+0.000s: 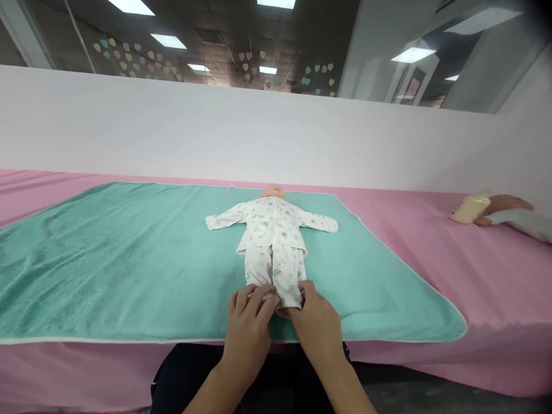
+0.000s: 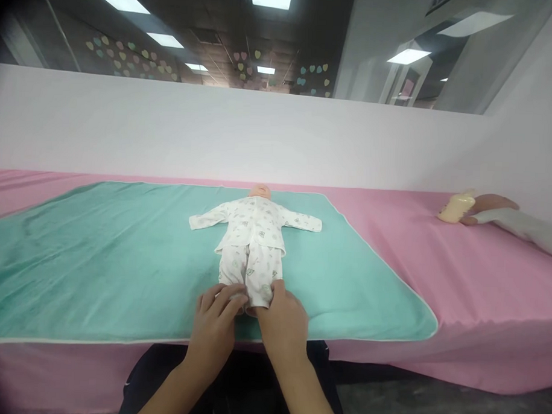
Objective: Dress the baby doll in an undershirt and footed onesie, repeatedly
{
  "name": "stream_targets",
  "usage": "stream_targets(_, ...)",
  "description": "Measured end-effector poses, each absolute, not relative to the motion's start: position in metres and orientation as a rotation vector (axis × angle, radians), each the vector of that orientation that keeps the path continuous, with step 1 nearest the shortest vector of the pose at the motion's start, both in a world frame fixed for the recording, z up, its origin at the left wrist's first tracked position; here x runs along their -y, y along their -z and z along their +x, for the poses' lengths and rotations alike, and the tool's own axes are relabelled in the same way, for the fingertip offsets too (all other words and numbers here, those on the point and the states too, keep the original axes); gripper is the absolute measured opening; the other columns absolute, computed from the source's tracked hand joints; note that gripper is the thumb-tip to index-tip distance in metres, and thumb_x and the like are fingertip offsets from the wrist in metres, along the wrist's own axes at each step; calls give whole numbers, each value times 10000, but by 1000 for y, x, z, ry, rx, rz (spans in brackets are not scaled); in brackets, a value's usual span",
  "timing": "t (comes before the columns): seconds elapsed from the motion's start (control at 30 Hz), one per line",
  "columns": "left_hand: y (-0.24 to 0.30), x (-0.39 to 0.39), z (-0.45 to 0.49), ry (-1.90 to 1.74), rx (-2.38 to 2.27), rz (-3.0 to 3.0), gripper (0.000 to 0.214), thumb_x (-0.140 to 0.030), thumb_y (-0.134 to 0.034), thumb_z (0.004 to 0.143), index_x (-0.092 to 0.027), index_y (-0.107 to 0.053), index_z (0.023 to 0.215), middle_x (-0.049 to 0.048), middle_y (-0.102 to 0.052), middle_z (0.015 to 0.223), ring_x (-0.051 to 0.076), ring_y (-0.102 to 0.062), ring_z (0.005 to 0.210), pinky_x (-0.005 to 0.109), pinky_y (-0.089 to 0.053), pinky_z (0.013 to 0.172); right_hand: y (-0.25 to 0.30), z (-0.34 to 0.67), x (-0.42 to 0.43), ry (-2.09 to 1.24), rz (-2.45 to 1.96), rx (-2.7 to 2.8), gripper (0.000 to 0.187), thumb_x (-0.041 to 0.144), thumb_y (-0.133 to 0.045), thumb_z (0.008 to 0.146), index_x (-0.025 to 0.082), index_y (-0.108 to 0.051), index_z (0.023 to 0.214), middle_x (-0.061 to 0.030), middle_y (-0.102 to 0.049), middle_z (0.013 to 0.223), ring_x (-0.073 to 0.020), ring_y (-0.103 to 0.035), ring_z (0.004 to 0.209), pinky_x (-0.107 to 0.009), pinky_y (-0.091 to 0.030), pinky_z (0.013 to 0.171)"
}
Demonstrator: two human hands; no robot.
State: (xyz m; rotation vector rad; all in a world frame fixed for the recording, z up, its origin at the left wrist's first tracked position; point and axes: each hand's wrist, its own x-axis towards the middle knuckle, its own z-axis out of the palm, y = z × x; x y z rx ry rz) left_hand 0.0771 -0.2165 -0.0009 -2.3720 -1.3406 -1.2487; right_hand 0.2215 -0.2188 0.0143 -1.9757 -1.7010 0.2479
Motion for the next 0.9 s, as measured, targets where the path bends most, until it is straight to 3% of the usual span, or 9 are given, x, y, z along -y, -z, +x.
stream_targets(0.17,7,215,75,1248,1352,-2386,309,-36,-414,829,-192,-590,1029,80,-628,1106,250,-497,1006,420,-386,825,-20,203,217,-400,-1881,1566,202,435,-512,788,250,-451,838,-18,-608,708,-204,-547,609,-271,-287,503)
stream_targets(0.3,8,216,72,1184,1331,-2446,439,-26,-441,784,-181,-520,1187,96,-601,1168,273,-486,1052,436,-388,838,-24,193,212,-373,-1767,1563,47,274,-468,792,241,-438,803,-12,-585,751,-182,-534,645,-269,-328,529)
stream_targets(0.43,5,217,71,1228,1338,-2513,409,-71,-479,776,-184,-518,1167,95,-592,1168,285,-475,1085,465,-383,885,-22,193,211,-216,-1789,1704,112,176,-465,767,233,-431,857,-39,-586,891,-185,-542,687,-272,-303,535)
stream_targets(0.7,8,218,70,1330,1338,-2558,538,20,-436,656,-208,-511,1138,94,-586,1159,285,-494,1076,500,-395,888,-15,203,213,-146,-1905,1861,208,285,-556,775,236,-397,900,-14,-614,726,-216,-589,646,-270,-210,499)
stream_targets(0.8,4,220,66,1387,1325,-2641,520,16,-420,682,-223,-518,1133,80,-577,1184,271,-486,1105,483,-406,907,-13,204,212,-130,-1885,1835,185,325,-545,797,235,-410,885,-13,-613,722,-201,-582,625,-273,-226,501)
stream_targets(0.9,-9,220,55,1643,1456,-2774,404,-47,-404,764,-242,-537,1092,58,-590,1148,216,-532,1055,397,-459,877,-16,214,216,-127,-1784,1922,157,331,-539,811,228,-455,895,-30,-617,774,-205,-578,680,-281,-280,540)
